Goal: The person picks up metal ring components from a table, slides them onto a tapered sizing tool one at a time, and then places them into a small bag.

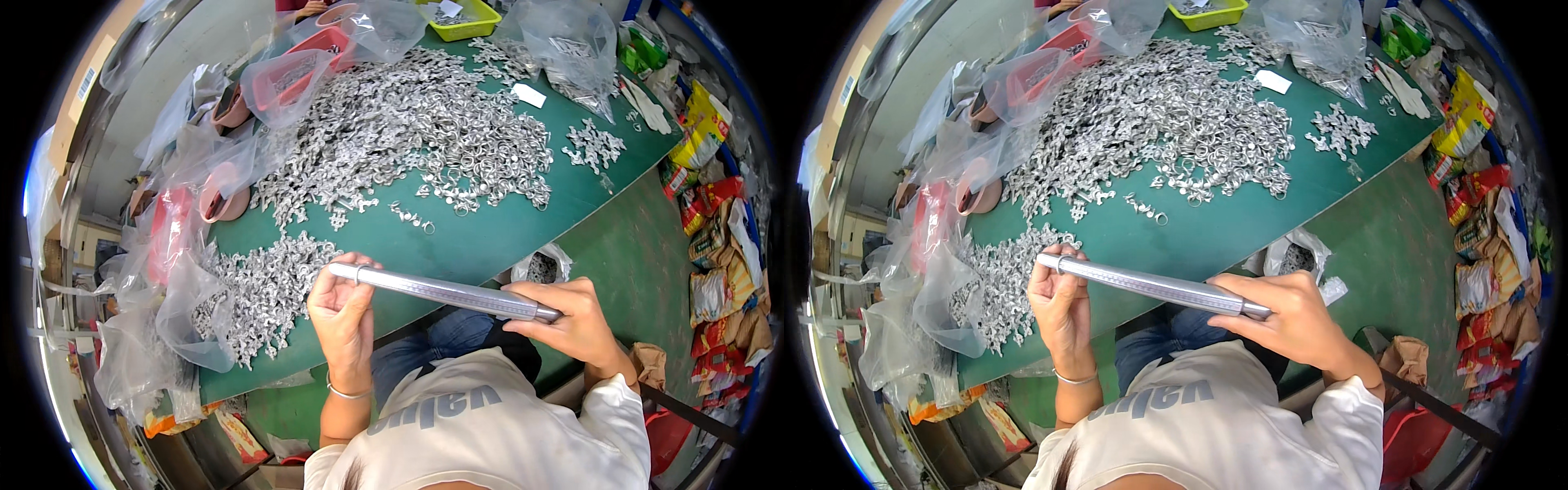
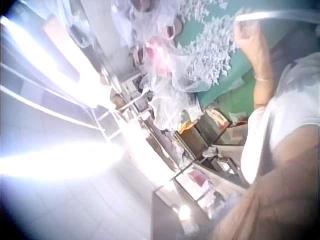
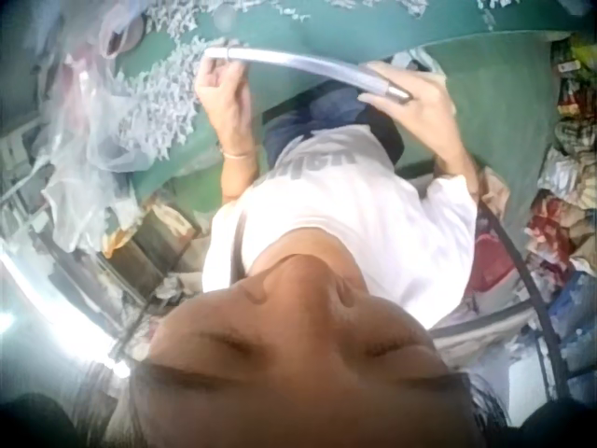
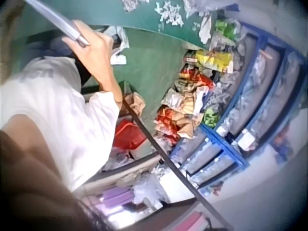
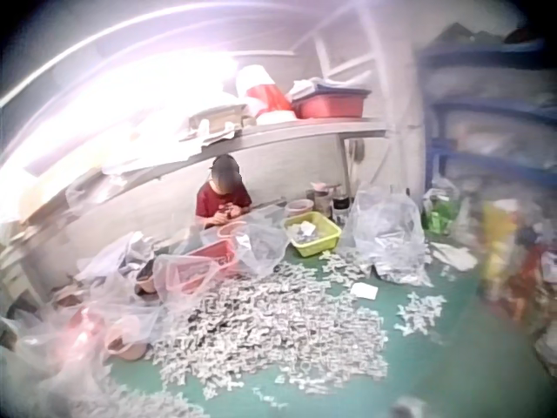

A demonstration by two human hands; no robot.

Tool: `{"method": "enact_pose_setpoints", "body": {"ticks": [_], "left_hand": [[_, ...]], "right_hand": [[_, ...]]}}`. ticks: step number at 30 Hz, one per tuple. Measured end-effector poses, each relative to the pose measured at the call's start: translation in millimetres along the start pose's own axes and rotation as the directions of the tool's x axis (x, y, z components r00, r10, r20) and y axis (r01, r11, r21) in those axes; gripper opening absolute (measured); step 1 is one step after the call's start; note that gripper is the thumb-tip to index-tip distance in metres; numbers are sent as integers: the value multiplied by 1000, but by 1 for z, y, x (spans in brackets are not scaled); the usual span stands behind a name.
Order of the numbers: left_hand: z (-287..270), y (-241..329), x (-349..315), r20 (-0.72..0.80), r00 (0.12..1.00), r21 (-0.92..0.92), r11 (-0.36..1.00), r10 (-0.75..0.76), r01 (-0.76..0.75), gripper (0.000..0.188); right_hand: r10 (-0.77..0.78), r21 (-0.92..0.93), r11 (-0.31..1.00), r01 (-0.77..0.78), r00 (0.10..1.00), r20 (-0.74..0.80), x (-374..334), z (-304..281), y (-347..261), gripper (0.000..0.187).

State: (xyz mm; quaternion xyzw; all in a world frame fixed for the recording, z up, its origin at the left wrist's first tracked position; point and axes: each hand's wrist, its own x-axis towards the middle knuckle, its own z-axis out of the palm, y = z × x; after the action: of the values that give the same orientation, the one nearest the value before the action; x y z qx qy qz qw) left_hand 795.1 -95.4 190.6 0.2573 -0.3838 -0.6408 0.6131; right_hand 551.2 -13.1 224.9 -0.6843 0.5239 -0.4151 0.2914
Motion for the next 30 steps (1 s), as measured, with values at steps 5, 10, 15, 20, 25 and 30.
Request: {"method": "enact_pose_setpoints", "body": {"ticks": [5,10,15,20,25,30], "left_hand": [[-2,0,-2,-11,1000,51,999,-9,10,40],[-3,1,-2,-38,999,27,1000,3,-2,35],[-2,3,-2,-16,1000,-38,999,4,-5,33],[-3,5,-2,-24,1000,-28,1000,4,-4,33],[-3,6,-3,6,1000,-43,999,8,-8,34],[-2,7,-4,8,1000,-51,999,0,0,36]], "right_hand": [[-5,-19,1000,5,1000,-1,-1,0,2,34],[-25,-19,1000,25,1000,4,-1,1,2,35],[32,-29,999,-33,999,-3,-2,-1,-4,34],[36,-11,999,-36,999,-16,-2,3,-2,34],[26,-16,1000,-27,1000,-15,-2,3,-3,33],[27,9,1000,-27,999,-27,-1,4,-2,33]]}}
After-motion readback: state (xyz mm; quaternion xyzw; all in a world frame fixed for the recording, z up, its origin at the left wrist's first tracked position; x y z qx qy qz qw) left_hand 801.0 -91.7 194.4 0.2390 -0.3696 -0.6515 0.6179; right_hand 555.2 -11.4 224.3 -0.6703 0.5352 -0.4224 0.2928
